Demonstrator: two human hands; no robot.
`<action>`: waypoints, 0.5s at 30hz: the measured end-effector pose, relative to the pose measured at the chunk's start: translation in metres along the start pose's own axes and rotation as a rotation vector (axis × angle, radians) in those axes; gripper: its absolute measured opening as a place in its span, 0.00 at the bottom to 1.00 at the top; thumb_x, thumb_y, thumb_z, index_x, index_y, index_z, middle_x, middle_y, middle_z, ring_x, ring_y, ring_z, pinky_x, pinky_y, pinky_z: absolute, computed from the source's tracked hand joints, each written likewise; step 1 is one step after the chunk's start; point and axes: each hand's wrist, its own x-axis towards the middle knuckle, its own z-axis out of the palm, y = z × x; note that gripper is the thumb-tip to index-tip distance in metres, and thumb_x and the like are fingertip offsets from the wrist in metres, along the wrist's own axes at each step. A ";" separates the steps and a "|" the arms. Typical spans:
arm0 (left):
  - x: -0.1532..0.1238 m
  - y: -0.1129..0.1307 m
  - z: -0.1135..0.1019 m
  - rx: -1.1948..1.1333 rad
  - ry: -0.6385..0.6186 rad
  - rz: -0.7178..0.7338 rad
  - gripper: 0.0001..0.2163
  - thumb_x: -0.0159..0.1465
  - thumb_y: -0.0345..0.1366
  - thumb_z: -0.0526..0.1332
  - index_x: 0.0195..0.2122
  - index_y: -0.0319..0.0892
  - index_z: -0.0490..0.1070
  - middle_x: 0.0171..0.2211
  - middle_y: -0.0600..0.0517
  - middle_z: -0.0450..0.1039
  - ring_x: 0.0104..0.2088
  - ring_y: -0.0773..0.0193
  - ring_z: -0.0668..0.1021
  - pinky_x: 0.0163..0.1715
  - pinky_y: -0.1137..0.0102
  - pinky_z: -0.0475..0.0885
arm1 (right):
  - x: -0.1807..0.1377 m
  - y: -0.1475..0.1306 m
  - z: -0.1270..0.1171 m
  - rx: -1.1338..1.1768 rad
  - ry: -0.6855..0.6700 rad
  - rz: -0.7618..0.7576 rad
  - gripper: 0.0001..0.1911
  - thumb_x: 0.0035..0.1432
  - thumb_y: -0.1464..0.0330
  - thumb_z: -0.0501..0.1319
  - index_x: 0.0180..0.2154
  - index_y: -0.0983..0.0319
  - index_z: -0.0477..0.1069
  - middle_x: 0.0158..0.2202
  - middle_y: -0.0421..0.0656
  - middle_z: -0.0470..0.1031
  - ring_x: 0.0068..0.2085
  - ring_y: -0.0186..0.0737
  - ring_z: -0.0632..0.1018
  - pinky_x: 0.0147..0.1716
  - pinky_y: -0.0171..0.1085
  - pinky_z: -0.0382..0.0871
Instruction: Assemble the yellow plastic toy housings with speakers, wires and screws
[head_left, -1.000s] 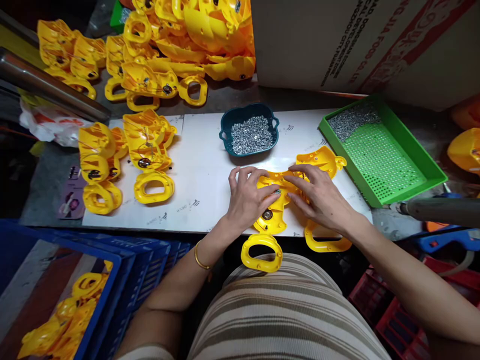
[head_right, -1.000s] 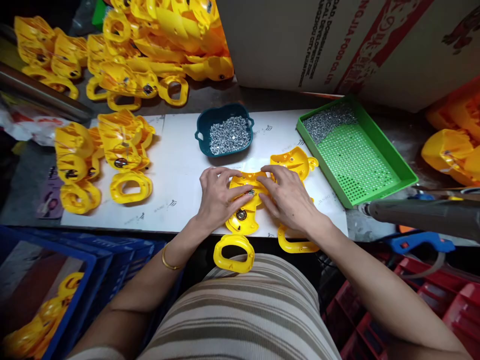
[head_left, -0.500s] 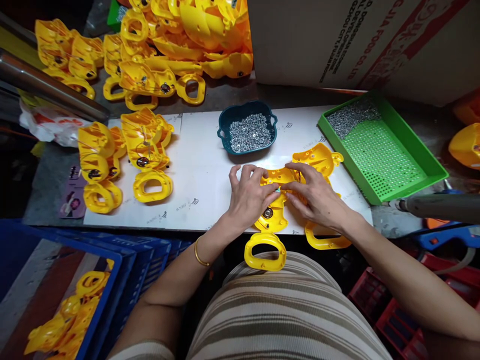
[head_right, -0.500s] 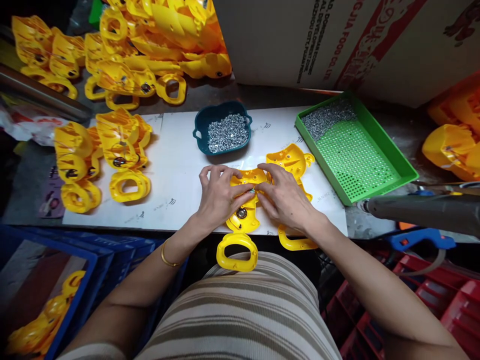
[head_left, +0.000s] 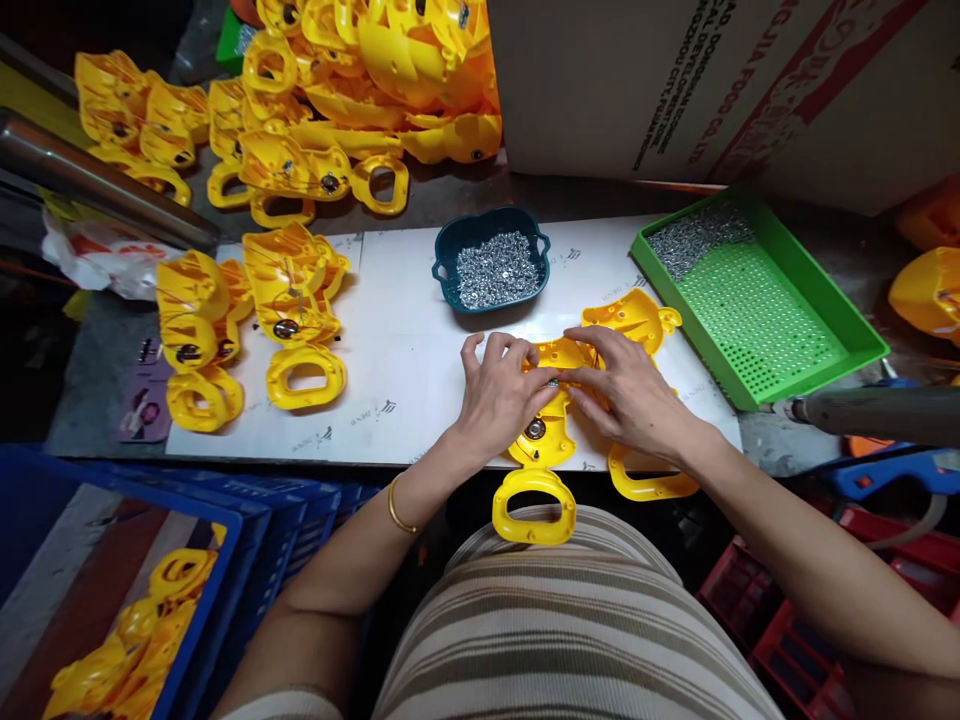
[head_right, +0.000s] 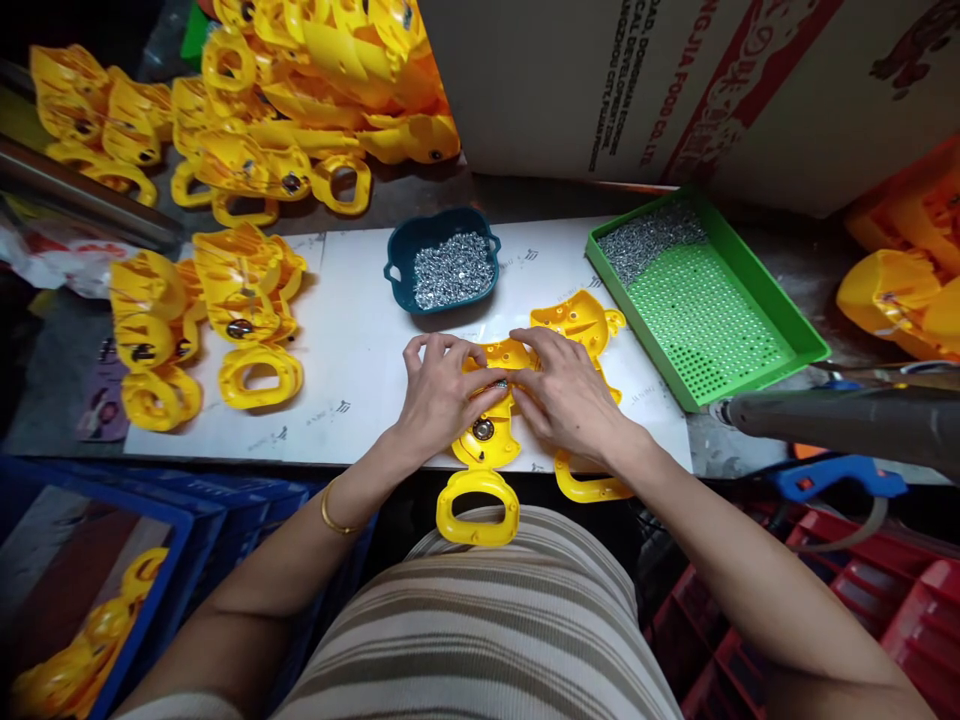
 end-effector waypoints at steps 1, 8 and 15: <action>0.000 -0.001 0.000 -0.006 -0.005 -0.001 0.06 0.62 0.39 0.66 0.40 0.50 0.79 0.40 0.49 0.72 0.48 0.51 0.68 0.52 0.48 0.55 | 0.000 0.000 0.000 0.007 -0.002 0.006 0.14 0.61 0.69 0.57 0.47 0.61 0.76 0.59 0.54 0.65 0.61 0.56 0.66 0.56 0.59 0.64; 0.003 -0.004 0.001 -0.012 -0.025 0.005 0.07 0.63 0.41 0.65 0.40 0.51 0.79 0.39 0.49 0.73 0.47 0.52 0.67 0.50 0.50 0.55 | 0.001 0.002 0.005 0.042 0.003 0.027 0.13 0.62 0.68 0.55 0.44 0.63 0.75 0.60 0.56 0.64 0.61 0.56 0.67 0.56 0.59 0.65; 0.002 -0.002 0.000 -0.008 -0.035 -0.021 0.05 0.63 0.40 0.64 0.38 0.50 0.80 0.40 0.49 0.73 0.47 0.52 0.66 0.51 0.50 0.55 | -0.008 -0.007 -0.005 0.117 0.201 0.023 0.13 0.62 0.69 0.54 0.46 0.58 0.71 0.58 0.51 0.67 0.60 0.52 0.68 0.57 0.57 0.65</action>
